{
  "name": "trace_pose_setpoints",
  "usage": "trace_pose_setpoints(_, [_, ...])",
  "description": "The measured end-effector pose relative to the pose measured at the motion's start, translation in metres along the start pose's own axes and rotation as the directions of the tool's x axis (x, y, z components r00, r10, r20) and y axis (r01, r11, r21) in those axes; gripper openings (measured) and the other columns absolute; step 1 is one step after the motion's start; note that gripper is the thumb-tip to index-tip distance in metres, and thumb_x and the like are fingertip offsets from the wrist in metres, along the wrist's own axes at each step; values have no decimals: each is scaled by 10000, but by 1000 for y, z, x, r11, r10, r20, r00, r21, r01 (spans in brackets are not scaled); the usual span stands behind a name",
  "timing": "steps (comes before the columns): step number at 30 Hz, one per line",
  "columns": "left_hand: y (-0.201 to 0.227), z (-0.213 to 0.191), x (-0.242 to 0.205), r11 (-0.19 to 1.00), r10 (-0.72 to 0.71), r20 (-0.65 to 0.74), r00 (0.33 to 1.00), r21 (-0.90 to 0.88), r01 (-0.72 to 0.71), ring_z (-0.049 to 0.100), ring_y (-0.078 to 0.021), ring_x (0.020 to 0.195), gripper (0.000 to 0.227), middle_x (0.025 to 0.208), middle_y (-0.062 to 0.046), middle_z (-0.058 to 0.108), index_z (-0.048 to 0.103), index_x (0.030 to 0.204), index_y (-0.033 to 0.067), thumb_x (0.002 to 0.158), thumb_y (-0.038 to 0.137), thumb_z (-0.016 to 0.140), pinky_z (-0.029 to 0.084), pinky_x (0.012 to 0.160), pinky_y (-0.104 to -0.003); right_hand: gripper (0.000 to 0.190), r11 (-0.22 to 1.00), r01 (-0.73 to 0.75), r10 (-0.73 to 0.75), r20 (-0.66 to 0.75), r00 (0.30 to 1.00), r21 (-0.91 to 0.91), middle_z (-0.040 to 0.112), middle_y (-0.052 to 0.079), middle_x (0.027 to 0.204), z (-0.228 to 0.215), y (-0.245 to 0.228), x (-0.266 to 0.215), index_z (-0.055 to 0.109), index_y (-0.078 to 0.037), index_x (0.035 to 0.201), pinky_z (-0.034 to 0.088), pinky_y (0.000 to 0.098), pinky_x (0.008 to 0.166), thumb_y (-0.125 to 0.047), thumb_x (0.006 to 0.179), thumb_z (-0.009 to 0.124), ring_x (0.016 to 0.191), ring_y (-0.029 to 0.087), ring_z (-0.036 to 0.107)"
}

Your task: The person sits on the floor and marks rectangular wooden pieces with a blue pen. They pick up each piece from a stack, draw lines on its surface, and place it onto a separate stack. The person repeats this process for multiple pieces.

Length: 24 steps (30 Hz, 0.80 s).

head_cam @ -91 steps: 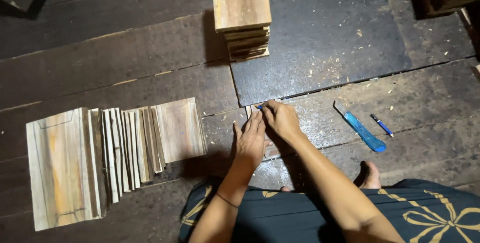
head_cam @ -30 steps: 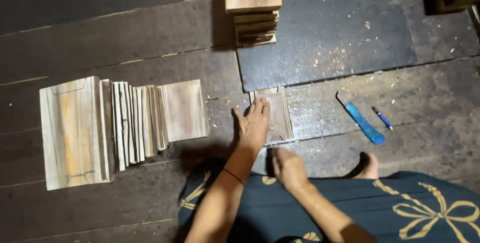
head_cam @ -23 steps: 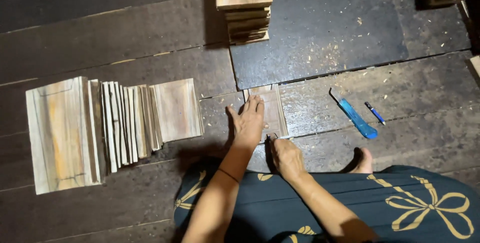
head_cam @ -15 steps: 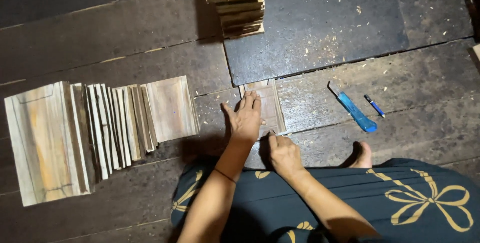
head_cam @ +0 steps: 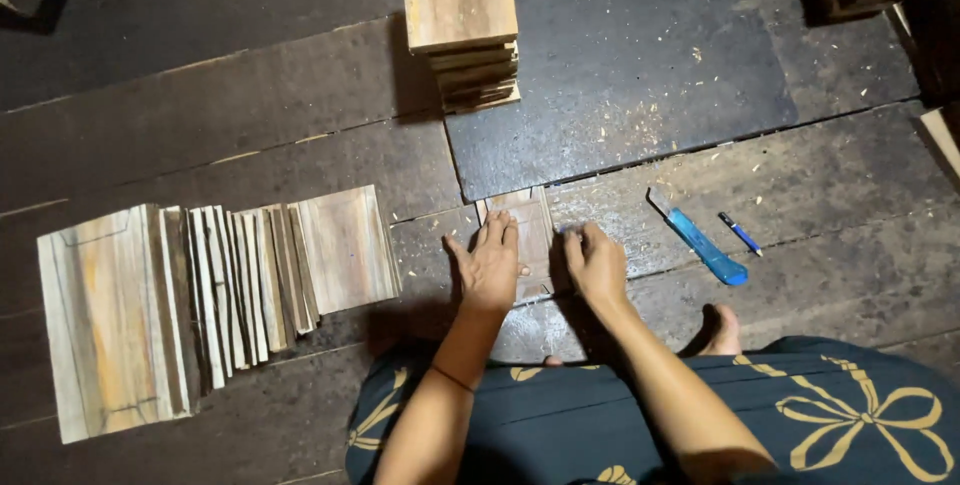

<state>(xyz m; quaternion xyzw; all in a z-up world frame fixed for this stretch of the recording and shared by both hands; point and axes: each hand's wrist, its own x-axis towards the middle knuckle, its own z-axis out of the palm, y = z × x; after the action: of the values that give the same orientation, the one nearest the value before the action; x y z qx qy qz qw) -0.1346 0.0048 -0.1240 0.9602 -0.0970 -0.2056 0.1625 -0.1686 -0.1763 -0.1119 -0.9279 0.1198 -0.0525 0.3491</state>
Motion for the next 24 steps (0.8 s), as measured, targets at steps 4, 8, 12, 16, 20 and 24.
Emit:
trace_pose_setpoints(4, [-7,17,7,1000,-16,5,1000,26,16,189,-177,1544,725,1606,-10,308,364,1512,181,893,282,727,46,1122,-830,143,996,41,-39,-24,999,77,719,229,740,24,-20,34,713,-80,976,518,567,663,-189,968,621,783,486,699])
trace_pose_setpoints(8, [12,-23,-12,992,35,-66,997,123,-27,280,-187,1500,706,1551,-20,380,431,1463,162,852,292,760,119,1102,-837,146,992,117,-116,-29,993,52,734,198,774,38,-16,59,707,-95,996,530,573,671,-207,991,613,792,459,711])
trace_pose_setpoints(12, [33,-71,-38,972,137,-241,961,221,-83,444,-221,1393,748,1434,-57,519,540,1366,127,718,314,863,219,1043,-834,189,992,79,-62,175,983,-93,731,206,759,33,-8,68,719,-95,962,568,541,713,-264,958,635,814,449,726])
trace_pose_setpoints(16, [24,-51,-28,969,147,-231,962,227,-94,430,-200,1399,734,1423,-39,507,530,1362,137,727,323,848,200,1057,-833,200,977,64,12,352,936,-204,728,228,753,-12,-16,-7,724,-87,907,571,555,697,-248,949,611,814,456,734])
trace_pose_setpoints(20, [9,-19,-13,974,146,-200,969,203,-105,348,-217,1468,794,1522,-82,425,467,1418,111,747,334,829,54,1083,-859,169,986,28,79,619,782,-162,754,220,805,-39,-9,-94,713,-39,910,549,526,720,-146,885,584,847,463,721])
trace_pose_setpoints(24, [8,-36,-10,915,341,-383,859,344,-210,554,-256,1105,346,1070,-80,552,617,1082,62,798,-97,500,104,1143,-758,91,991,129,-127,513,849,32,632,230,665,-52,-31,-111,526,-39,911,432,505,551,-103,963,563,585,483,610])
